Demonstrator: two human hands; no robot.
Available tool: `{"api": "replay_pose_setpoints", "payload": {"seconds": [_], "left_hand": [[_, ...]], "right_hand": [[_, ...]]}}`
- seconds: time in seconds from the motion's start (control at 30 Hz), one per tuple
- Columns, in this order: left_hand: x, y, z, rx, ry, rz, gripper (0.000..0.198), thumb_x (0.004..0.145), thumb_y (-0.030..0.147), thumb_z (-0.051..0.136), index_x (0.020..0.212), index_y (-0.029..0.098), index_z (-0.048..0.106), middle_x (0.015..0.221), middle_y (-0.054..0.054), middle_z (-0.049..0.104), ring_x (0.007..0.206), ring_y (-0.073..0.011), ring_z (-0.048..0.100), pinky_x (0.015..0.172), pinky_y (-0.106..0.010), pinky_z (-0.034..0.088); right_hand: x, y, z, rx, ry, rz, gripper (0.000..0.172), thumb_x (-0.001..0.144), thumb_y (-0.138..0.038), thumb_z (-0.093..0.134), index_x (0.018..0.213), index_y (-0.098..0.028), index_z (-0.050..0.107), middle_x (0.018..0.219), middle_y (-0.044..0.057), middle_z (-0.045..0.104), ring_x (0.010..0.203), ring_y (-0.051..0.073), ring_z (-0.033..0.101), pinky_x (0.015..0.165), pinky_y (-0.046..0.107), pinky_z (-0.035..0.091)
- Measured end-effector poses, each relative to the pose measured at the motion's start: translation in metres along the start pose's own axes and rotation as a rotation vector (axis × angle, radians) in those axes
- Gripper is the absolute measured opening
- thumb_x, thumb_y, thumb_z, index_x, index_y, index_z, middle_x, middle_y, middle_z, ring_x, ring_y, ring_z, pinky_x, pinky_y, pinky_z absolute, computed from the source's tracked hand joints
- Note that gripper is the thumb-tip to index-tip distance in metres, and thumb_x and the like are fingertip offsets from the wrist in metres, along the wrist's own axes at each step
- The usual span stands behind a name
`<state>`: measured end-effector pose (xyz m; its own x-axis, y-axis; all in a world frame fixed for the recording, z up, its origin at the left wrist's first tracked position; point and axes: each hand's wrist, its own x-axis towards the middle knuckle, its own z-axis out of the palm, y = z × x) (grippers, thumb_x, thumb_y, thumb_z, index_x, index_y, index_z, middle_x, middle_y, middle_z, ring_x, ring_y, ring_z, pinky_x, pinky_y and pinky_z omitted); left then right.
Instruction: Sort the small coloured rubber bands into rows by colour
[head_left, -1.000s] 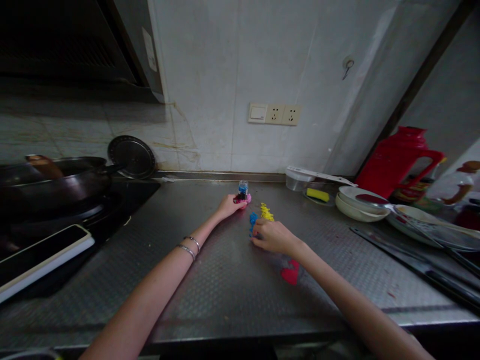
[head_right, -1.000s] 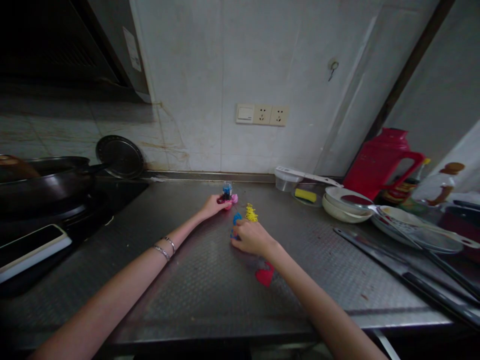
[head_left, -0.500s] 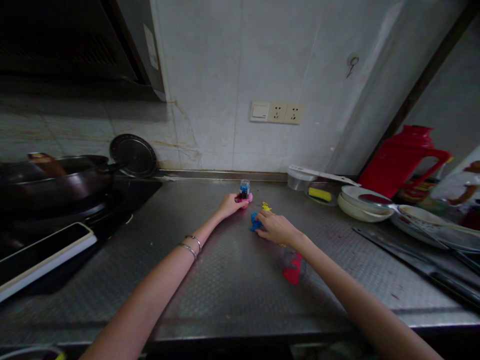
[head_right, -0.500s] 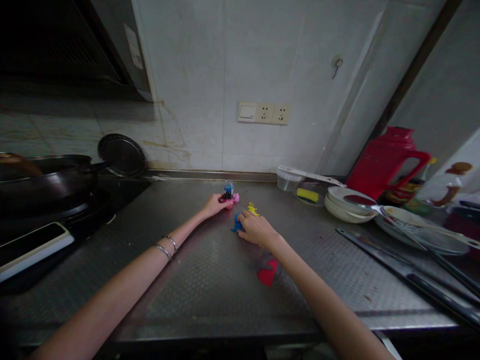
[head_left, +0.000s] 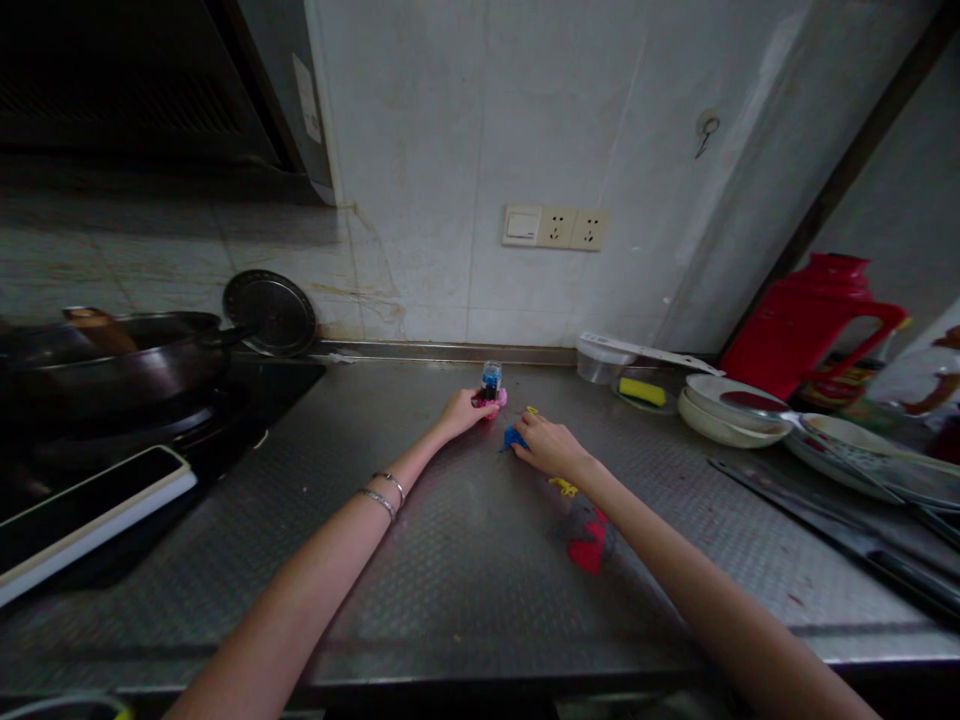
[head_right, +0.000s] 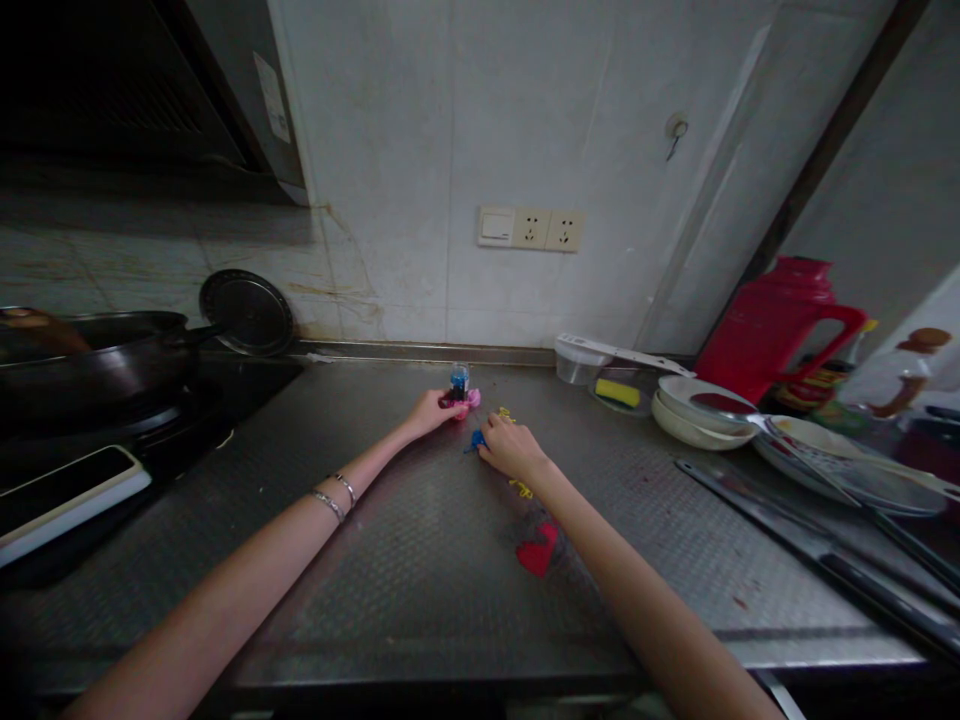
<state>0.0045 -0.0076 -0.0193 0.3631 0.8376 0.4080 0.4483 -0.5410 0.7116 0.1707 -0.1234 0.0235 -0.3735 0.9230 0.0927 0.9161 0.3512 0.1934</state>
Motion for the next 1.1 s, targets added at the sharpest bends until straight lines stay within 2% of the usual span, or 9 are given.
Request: {"api": "replay_pose_setpoints", "payload": {"seconds": [0.4, 0.53, 0.77, 0.97, 1.1], "left_hand": [[-0.002, 0.004, -0.002, 0.047, -0.002, -0.005, 0.046, 0.067, 0.05, 0.057, 0.087, 0.01, 0.066, 0.072, -0.006, 0.065, 0.061, -0.0149, 0.054, 0.054, -0.023, 0.036], [0.0, 0.002, -0.001, 0.041, 0.009, -0.007, 0.044, 0.065, 0.049, 0.058, 0.083, 0.01, 0.066, 0.069, -0.006, 0.064, 0.06, -0.0151, 0.055, 0.053, -0.023, 0.036], [0.002, -0.004, 0.002, -0.022, -0.016, 0.001, 0.043, 0.066, 0.046, 0.058, 0.086, 0.009, 0.065, 0.074, -0.006, 0.065, 0.068, -0.0163, 0.057, 0.056, -0.022, 0.038], [0.0, -0.002, 0.0, -0.02, -0.017, 0.023, 0.042, 0.067, 0.045, 0.057, 0.091, 0.011, 0.065, 0.076, -0.005, 0.065, 0.069, -0.0162, 0.057, 0.057, -0.022, 0.038], [-0.002, 0.001, -0.001, -0.036, -0.034, 0.011, 0.041, 0.069, 0.044, 0.055, 0.092, 0.011, 0.064, 0.078, -0.006, 0.066, 0.071, -0.0164, 0.058, 0.059, -0.022, 0.039]], "right_hand": [[0.01, 0.008, 0.003, 0.083, -0.056, 0.015, 0.024, 0.084, -0.029, 0.043, 0.092, -0.015, 0.061, 0.096, 0.009, 0.06, 0.087, 0.018, 0.059, 0.072, 0.024, 0.042], [0.012, 0.01, 0.002, 0.143, -0.012, -0.009, 0.022, 0.081, -0.028, 0.045, 0.085, -0.016, 0.064, 0.089, 0.008, 0.063, 0.081, 0.016, 0.06, 0.068, 0.023, 0.041], [0.028, 0.018, -0.003, 0.454, 0.143, -0.05, 0.02, 0.074, -0.02, 0.048, 0.079, -0.012, 0.066, 0.071, 0.004, 0.065, 0.064, 0.011, 0.056, 0.059, 0.02, 0.038], [0.059, 0.038, -0.029, 0.558, 0.263, -0.04, 0.021, 0.072, -0.026, 0.053, 0.075, -0.01, 0.067, 0.063, 0.002, 0.063, 0.059, 0.011, 0.055, 0.055, 0.019, 0.039], [0.081, 0.049, -0.06, 0.705, 0.195, 0.037, 0.022, 0.074, -0.025, 0.053, 0.083, -0.009, 0.064, 0.066, 0.005, 0.065, 0.05, 0.01, 0.056, 0.044, 0.018, 0.043]]}}
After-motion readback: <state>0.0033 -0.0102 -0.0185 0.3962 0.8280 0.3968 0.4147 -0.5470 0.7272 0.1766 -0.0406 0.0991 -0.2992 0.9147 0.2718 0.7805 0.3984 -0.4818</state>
